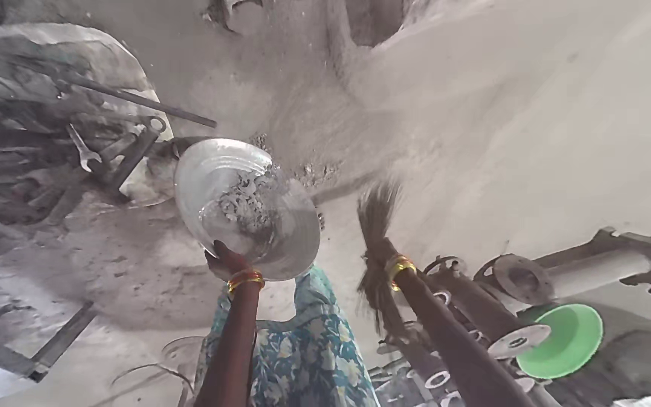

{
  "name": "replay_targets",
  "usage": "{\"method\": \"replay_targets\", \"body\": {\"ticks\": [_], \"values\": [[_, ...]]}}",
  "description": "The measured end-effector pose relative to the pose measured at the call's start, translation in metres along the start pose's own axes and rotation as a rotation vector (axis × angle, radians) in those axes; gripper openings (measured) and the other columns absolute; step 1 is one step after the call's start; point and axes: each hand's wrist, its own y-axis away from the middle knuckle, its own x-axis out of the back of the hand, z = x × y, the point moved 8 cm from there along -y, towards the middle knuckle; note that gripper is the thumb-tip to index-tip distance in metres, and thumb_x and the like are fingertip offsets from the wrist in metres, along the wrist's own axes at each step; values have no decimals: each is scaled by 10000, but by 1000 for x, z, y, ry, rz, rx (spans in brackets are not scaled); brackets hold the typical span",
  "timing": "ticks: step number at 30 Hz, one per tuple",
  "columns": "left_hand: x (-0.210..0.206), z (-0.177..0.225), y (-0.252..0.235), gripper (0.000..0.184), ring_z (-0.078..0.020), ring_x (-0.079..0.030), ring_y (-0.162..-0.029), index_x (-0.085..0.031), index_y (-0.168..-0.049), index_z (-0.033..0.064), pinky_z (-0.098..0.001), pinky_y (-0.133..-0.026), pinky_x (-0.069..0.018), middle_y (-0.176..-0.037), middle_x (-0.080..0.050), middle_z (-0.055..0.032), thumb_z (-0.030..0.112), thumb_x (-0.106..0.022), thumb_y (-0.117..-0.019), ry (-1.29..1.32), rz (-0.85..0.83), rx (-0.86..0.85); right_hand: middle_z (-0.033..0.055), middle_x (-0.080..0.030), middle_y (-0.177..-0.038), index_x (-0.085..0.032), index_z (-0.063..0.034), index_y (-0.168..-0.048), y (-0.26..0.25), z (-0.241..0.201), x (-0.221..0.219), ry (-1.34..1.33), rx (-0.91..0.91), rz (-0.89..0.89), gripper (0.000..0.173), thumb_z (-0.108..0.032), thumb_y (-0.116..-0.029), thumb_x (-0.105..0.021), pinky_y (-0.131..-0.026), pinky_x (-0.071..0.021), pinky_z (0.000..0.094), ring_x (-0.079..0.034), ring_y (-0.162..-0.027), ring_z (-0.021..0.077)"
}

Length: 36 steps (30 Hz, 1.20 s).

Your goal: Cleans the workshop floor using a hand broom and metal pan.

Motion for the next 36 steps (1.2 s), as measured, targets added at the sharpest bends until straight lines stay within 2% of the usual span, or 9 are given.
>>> {"method": "replay_targets", "body": {"ticks": [2,6,11,14,16,20,24,29,36], "values": [[-1,-1,2,455,-313,-536,-1339,-471,-1464,-68,-407,-1130,-387,-1417,-562,-272,206,-461,-1100,2,16,-10,205,-537,-1448,-454,63,-1460,13,-40,-31,17,66,-207,386,-98,-1114,-397,-1097,-419,337,-554,-1275,215],[-1,-4,0,439,-320,-549,-1325,-484,-1448,-76,-410,-1132,-393,-1405,-570,-274,192,-455,-1101,-30,15,-29,173,-633,-1305,-547,-1,-1391,6,-108,-111,-143,514,-301,355,-179,-1102,-441,-978,-515,374,-633,-1139,216],[-1,0,-1,445,-332,-543,-1332,-476,-1464,-58,-433,-1130,-391,-1403,-571,-273,197,-460,-1100,-73,-26,-4,245,-638,-1303,-532,105,-1380,83,-129,-119,18,493,-516,375,-114,-1116,-382,-1031,-477,387,-636,-1157,247],[-3,-7,-6,456,-337,-511,-1371,-463,-1478,-53,-427,-1152,-370,-1444,-538,-277,198,-466,-1097,-34,-42,2,59,-592,-828,-504,15,-1195,122,-83,-107,-340,203,-495,189,-74,-1096,-370,-602,-528,256,-593,-644,105],[-3,-9,-10,449,-330,-515,-1366,-464,-1475,-55,-417,-1152,-368,-1441,-543,-272,177,-473,-1092,-5,-38,-4,33,-557,-770,-421,9,-1300,133,-71,-97,-361,253,-389,274,5,-1027,-443,-524,-522,263,-571,-560,96],[-4,-7,-6,455,-309,-506,-1380,-439,-1488,-57,-393,-1157,-372,-1465,-523,-265,169,-467,-1094,15,-73,10,267,-674,-1133,-255,-133,-1586,91,-149,-98,525,413,-37,628,-158,-1034,-555,-847,-554,580,-700,-986,407],[-4,-9,-12,454,-310,-504,-1373,-427,-1486,-72,-388,-1156,-371,-1458,-518,-276,158,-457,-1096,65,-82,-42,310,-632,-1263,-204,-152,-1633,31,-250,-128,986,586,53,774,-71,-966,-589,-905,-501,679,-635,-1148,505],[-3,-11,-8,478,-326,-468,-1406,-397,-1515,-49,-412,-1172,-353,-1502,-476,-271,167,-463,-1094,55,-124,4,304,-590,-1341,-346,2,-1530,-17,-183,-103,873,406,-10,631,-150,-989,-633,-976,-475,658,-611,-1199,468],[-3,-5,-13,463,-362,-472,-1401,-413,-1490,-86,-424,-1176,-348,-1500,-467,-297,143,-453,-1090,-37,-153,-53,287,-614,-1313,-248,-91,-1594,43,-87,-28,757,203,48,614,-116,-1039,-508,-994,-487,585,-633,-1187,430]]}}
